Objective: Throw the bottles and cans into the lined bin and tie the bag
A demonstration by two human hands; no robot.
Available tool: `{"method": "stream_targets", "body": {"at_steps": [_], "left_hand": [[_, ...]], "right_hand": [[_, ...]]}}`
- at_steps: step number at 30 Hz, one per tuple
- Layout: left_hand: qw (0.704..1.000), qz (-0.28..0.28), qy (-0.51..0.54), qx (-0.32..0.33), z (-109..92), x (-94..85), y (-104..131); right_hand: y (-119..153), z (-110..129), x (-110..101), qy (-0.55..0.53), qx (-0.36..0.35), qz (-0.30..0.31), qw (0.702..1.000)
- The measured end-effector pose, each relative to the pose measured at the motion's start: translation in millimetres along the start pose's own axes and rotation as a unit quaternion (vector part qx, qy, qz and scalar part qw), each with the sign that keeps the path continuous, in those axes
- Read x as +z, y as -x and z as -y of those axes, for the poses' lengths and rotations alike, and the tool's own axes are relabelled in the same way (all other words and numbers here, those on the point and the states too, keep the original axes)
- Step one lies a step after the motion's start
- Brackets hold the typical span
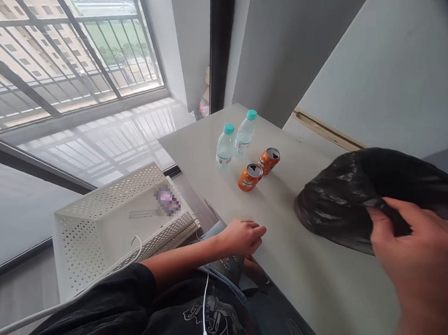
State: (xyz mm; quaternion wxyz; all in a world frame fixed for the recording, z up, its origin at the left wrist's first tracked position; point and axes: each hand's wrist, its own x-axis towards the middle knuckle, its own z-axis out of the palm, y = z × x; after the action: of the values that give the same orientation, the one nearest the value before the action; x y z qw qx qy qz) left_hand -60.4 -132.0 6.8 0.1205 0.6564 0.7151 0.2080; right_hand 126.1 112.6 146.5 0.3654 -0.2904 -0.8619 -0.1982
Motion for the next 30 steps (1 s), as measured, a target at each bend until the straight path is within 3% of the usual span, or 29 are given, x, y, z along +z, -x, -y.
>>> {"method": "stream_targets", "body": {"at_steps": [4,7,9,11,14,16,18,22,25,30], "left_hand": [[0.994,-0.099,0.042,-0.020,11,-5.4,7],[0.981,-0.166,0.082,-0.053,23,-11.9,9],[0.973,-0.199,0.098,-0.066,31,-15.0,10],[0.963,-0.236,0.103,-0.077,39,-17.0,11],[0.941,-0.311,0.098,-0.096,54,-21.0,11],[0.920,-0.365,0.082,-0.116,67,-28.0,7],[0.897,-0.413,0.059,-0.147,82,-40.6,0],[0.831,-0.516,0.022,-0.209,113,-77.2,-22],[0.815,-0.529,0.038,-0.235,136,-96.7,-39],[0.849,-0.444,0.099,-0.268,160,-95.3,-61]], "right_hand": [[-17,38,29,-0.058,-0.024,0.000,0.998],[-31,48,30,-0.069,-0.004,0.058,0.996],[-33,49,27,-0.081,-0.007,0.059,0.995],[-23,50,24,-0.083,0.003,-0.034,0.996],[19,69,19,-0.105,-0.042,-0.212,0.971],[56,93,21,-0.201,-0.179,-0.096,0.958],[88,121,28,-0.274,-0.221,0.007,0.936],[113,157,46,-0.341,-0.117,0.089,0.929],[96,164,50,-0.354,-0.063,0.117,0.926],[19,178,47,-0.375,0.004,0.121,0.919]]}}
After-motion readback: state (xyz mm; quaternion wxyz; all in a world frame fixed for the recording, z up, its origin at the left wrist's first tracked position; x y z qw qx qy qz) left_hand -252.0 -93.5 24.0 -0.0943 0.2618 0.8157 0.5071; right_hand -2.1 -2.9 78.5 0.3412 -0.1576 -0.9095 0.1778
